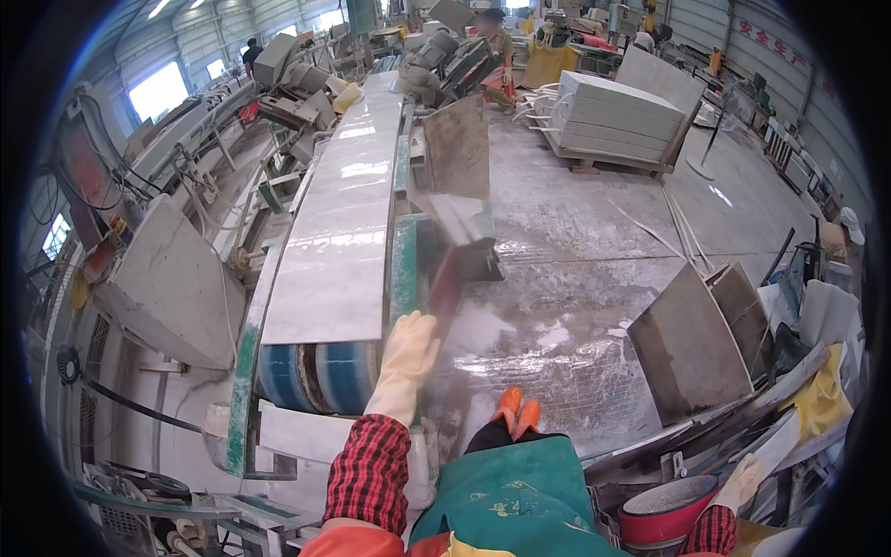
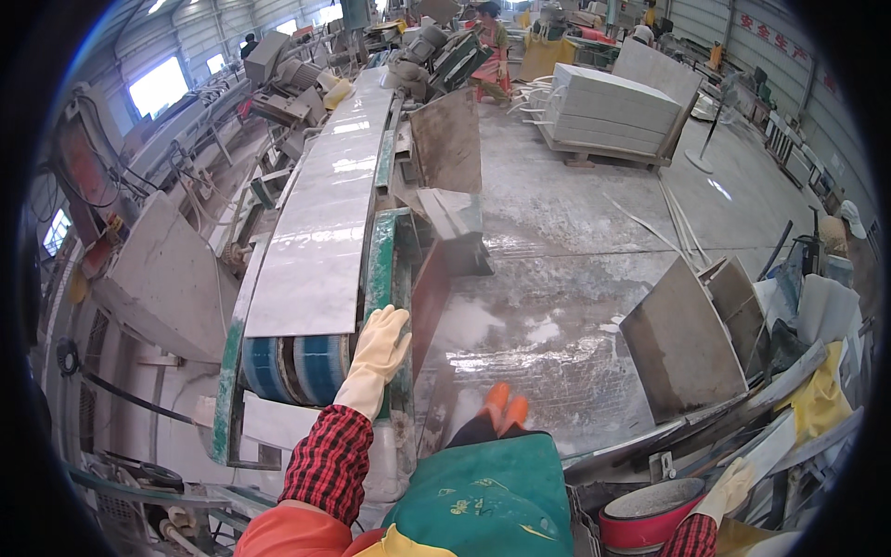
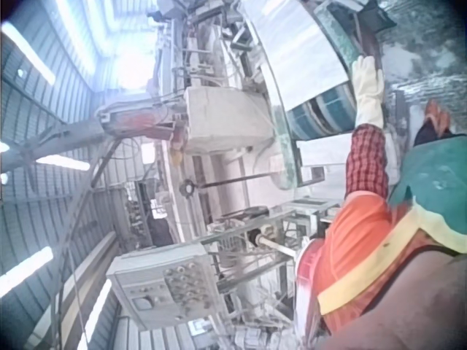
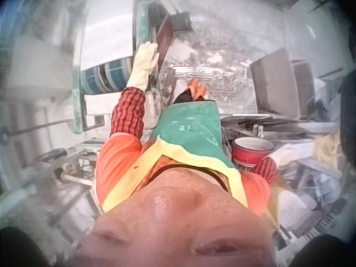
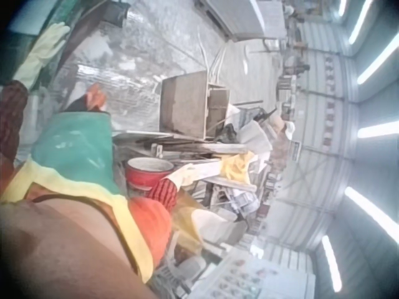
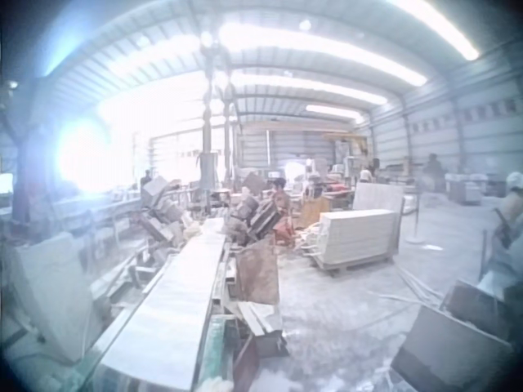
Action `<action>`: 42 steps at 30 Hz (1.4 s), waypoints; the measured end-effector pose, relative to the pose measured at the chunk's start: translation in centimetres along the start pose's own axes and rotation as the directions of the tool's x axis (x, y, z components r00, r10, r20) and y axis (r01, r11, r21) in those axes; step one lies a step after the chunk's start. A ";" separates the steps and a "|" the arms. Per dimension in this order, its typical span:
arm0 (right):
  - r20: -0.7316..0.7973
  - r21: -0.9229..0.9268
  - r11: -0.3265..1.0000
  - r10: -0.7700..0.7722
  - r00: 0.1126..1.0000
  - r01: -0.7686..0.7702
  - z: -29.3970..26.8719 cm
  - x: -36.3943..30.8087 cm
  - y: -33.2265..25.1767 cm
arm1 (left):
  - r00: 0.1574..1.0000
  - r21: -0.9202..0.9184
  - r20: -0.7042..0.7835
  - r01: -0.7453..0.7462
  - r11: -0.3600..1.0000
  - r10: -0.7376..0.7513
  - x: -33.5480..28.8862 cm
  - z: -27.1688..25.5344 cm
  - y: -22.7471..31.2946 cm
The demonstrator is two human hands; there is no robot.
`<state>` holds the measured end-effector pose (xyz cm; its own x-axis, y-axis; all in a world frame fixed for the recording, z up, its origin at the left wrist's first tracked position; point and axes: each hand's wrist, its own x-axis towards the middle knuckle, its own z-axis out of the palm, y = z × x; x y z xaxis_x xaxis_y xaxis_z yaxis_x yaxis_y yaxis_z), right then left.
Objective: The person repeatedly picks up rectangular white panels from a conveyor belt and places them into a nearby bin. The action is continuous and repetitive throughout the clip.
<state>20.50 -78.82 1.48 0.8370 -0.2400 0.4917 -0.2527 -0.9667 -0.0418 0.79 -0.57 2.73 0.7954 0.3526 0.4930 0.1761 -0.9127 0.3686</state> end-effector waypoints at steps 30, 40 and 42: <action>0.014 0.087 0.995 -0.058 0.998 0.057 -3.0 -2.8 -3.3 | 0.999 -0.024 0.004 0.040 0.999 -0.040 -0.4 -0.3 -0.4; 0.071 -0.022 0.995 0.094 0.993 -0.093 -3.2 -3.7 -4.4 | 0.999 0.004 0.028 0.041 0.999 -0.041 -0.5 -0.3 -0.7; 0.081 -0.070 0.967 0.249 0.965 -0.243 -7.4 -5.3 -9.7 | 0.999 -0.001 0.018 0.037 0.999 -0.037 -0.6 -0.2 -0.8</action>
<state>14.94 -67.50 5.72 0.7844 -0.4792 0.3937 -0.4818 -0.8706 -0.0996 0.05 0.01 2.29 0.7984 0.3822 0.4652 0.2044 -0.8989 0.3876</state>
